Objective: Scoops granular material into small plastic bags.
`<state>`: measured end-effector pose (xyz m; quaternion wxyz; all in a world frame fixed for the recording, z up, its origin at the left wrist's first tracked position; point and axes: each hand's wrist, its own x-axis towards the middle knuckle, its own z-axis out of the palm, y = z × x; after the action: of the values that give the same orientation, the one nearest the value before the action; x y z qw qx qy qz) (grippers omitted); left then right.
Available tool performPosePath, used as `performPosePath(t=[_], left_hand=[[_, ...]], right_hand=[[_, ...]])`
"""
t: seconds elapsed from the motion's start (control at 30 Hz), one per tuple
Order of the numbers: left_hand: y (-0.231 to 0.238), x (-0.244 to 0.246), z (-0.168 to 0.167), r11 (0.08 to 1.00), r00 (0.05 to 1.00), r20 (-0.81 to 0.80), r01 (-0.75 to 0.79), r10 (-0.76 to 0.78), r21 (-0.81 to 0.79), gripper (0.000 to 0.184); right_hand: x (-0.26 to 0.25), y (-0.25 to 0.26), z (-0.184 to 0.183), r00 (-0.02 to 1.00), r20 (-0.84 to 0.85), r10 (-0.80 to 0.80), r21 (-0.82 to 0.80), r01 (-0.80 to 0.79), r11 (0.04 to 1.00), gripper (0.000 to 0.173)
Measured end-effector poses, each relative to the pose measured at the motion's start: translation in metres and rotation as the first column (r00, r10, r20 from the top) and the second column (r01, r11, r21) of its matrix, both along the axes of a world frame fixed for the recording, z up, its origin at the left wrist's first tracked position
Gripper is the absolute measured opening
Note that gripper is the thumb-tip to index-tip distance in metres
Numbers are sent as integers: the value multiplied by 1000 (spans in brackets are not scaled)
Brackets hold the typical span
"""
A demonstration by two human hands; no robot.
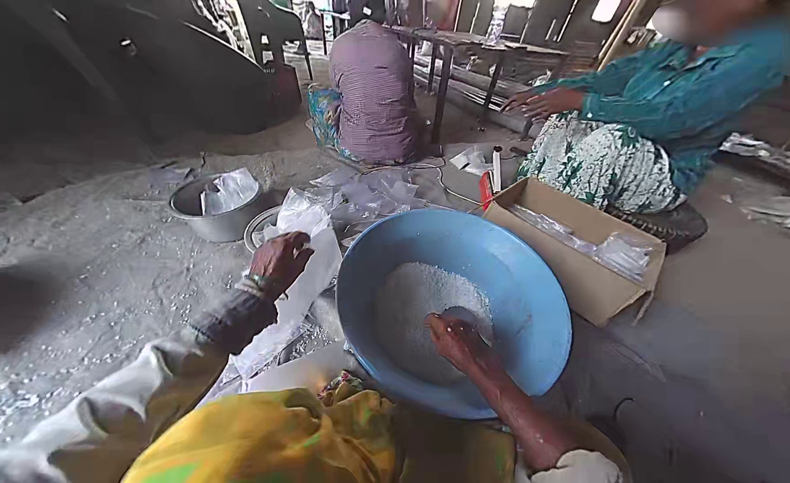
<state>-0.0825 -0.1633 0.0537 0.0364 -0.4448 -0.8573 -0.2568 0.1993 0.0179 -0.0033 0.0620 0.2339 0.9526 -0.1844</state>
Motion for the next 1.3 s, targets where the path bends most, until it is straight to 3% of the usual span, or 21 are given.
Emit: performPosePath(t=[0.1,0.2,0.3,0.43,0.53,0.7,0.8,0.97,1.17,1.3], left_hand=[[39,23,43,970,963,-131,223,-234,-93,22],[68,58,60,881,916,-114,326,-384,-343,21],[69,111,53,753,895,-45,345,-444,-561,30],[59,142,28,603,855,52,405,-515,-687,33],[55,153,24,552,845,47,388,-532,-738,33],[34,185,31,535,792,-21,393,-610,-748,28],[12,202,24,539,710,-82,448,-699,-713,21],[-5,206,20,555,628,-158,509,-762,-658,16],[7,191,13,722,612,-382,595,-692,-353,15],[25,179,15,755,594,-499,619,-631,-218,13]], right_hand=[[3,-2,-1,998,38,41,-21,-40,999,37],[2,-1,-18,994,73,83,-35,-81,996,36],[1,1,-27,978,187,92,-71,-80,994,36],[6,0,-27,945,307,111,-79,-91,993,37],[5,-1,-26,940,322,111,-85,-88,992,37],[4,-4,-22,960,256,115,-103,-91,991,36],[4,-4,-20,962,245,118,-110,-93,990,35],[3,-4,-21,962,246,114,-100,-92,991,34],[16,-9,-16,977,188,98,-149,-70,986,38],[6,-10,-24,955,279,98,-161,-54,985,37]])
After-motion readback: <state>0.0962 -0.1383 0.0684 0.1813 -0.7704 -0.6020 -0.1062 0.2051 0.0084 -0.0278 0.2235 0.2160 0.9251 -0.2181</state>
